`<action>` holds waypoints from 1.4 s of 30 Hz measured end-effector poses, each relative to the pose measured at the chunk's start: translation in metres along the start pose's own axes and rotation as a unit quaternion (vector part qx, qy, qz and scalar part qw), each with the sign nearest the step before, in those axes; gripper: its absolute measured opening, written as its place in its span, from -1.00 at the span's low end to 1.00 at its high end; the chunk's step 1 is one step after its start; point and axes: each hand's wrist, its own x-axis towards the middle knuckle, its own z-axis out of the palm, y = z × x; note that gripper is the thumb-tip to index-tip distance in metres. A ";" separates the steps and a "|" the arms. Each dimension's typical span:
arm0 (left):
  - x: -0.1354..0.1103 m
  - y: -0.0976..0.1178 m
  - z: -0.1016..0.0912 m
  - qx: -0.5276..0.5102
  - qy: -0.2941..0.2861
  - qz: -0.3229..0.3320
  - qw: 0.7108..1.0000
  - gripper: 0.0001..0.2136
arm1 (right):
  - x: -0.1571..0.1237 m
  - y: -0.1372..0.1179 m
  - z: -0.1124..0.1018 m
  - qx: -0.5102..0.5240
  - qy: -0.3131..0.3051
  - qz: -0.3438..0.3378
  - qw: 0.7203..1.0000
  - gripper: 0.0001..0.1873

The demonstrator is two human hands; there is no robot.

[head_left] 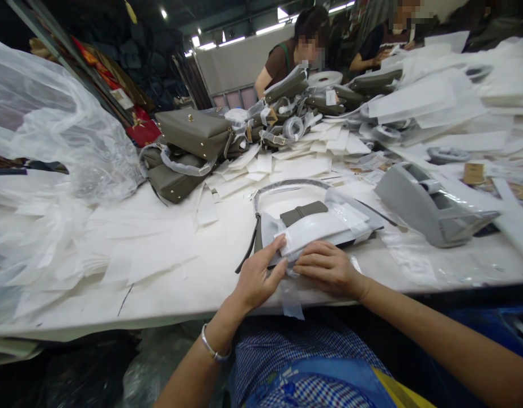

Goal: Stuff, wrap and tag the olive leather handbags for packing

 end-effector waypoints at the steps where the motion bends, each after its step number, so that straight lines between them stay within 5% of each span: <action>1: 0.001 0.001 0.002 0.009 0.016 -0.015 1.000 -0.54 | -0.001 0.000 0.000 0.002 0.004 0.002 1.000 -0.78; 9: 0.002 -0.002 0.024 0.114 0.076 0.017 0.990 -0.48 | 0.005 -0.009 -0.015 0.004 0.006 0.027 1.000 -0.75; 16: 0.003 -0.006 0.026 0.143 0.086 0.043 0.985 -0.49 | 0.012 0.013 -0.049 -0.114 -0.093 0.124 0.981 -0.41; 20: 0.003 -0.003 0.026 0.150 0.082 0.036 0.985 -0.44 | 0.005 0.022 -0.042 -0.131 -0.166 0.139 0.967 -0.49; 30: 0.008 0.015 0.031 0.248 0.097 0.105 0.958 -0.54 | 0.003 0.015 -0.026 -0.138 -0.128 0.146 0.971 -0.61; 35: 0.016 0.025 0.044 0.257 0.147 0.094 0.950 -0.63 | -0.003 0.016 -0.022 -0.132 -0.114 0.145 0.974 -0.59; 42: 0.011 0.029 0.062 0.306 0.144 0.096 0.936 -0.61 | -0.005 0.015 -0.021 -0.125 -0.106 0.152 0.975 -0.49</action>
